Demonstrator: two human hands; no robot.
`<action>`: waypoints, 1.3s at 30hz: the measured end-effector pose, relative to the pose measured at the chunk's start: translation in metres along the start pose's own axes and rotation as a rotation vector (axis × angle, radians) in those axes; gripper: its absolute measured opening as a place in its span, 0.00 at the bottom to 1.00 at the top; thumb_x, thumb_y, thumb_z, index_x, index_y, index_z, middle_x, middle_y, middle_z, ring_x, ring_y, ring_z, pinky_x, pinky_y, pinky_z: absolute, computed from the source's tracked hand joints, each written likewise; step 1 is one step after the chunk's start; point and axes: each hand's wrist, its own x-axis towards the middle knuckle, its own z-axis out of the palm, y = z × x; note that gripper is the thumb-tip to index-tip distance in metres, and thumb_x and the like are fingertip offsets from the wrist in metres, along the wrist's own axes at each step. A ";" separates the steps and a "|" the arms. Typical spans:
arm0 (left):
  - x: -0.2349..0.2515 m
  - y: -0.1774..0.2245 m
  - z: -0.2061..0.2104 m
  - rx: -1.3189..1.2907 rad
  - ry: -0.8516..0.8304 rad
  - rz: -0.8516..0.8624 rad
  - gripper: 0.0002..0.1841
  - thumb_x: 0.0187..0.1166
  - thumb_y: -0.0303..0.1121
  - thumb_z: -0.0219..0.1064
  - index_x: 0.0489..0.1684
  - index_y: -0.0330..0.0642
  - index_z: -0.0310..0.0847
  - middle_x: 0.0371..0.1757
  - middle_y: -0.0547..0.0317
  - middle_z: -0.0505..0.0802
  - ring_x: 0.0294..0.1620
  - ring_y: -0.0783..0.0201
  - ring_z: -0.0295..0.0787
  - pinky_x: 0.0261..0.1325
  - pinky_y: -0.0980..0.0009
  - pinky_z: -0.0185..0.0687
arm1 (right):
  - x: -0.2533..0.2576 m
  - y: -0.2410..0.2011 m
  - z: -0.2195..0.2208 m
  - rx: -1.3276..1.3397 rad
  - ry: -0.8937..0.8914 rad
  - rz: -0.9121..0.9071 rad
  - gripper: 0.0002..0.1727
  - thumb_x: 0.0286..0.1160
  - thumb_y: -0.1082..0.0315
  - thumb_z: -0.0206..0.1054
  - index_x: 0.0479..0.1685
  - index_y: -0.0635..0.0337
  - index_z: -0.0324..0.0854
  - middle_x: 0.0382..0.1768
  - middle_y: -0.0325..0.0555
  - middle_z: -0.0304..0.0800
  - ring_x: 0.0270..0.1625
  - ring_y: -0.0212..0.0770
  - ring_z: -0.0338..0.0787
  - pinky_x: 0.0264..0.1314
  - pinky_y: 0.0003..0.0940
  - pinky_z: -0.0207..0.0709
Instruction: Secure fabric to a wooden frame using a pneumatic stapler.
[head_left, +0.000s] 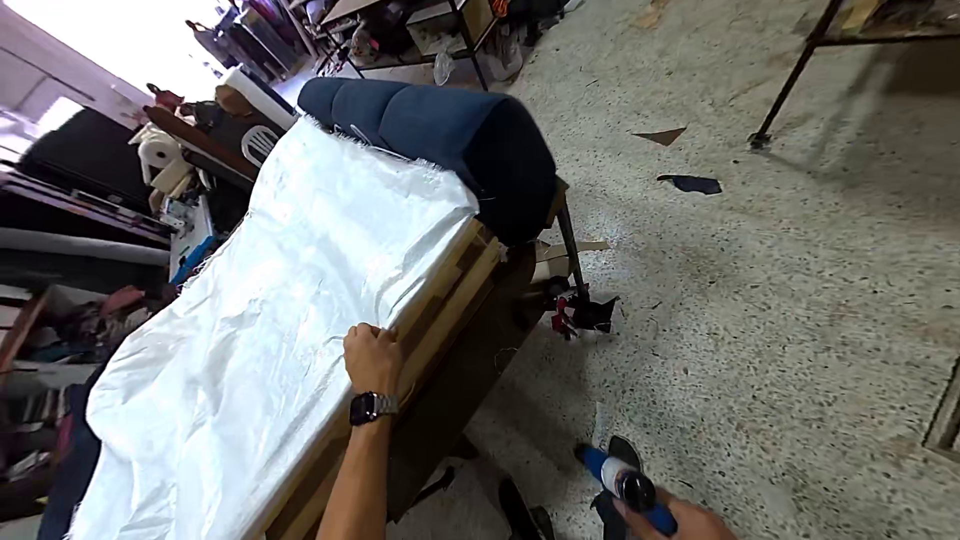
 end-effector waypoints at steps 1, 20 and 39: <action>-0.011 0.005 -0.003 -0.010 -0.004 0.022 0.20 0.78 0.46 0.74 0.43 0.33 0.88 0.50 0.39 0.90 0.58 0.39 0.87 0.63 0.40 0.83 | 0.019 -0.013 -0.001 0.068 0.031 -0.045 0.25 0.67 0.40 0.76 0.45 0.52 0.94 0.34 0.49 0.96 0.40 0.53 0.95 0.44 0.66 0.85; 0.041 -0.084 0.006 -0.106 -0.192 0.743 0.49 0.76 0.71 0.60 0.94 0.47 0.58 0.95 0.58 0.62 0.95 0.58 0.53 0.96 0.51 0.55 | 0.283 -0.201 -0.025 0.456 0.647 -0.643 0.17 0.62 0.55 0.76 0.51 0.48 0.93 0.37 0.39 0.97 0.40 0.37 0.95 0.41 0.48 0.89; 0.022 -0.090 0.007 0.046 -0.253 0.793 0.36 0.93 0.57 0.38 0.96 0.45 0.50 0.96 0.60 0.59 0.97 0.64 0.46 0.99 0.53 0.44 | 0.258 -0.205 0.000 0.434 0.568 -0.690 0.19 0.60 0.60 0.73 0.52 0.55 0.91 0.39 0.42 0.96 0.41 0.36 0.95 0.42 0.42 0.89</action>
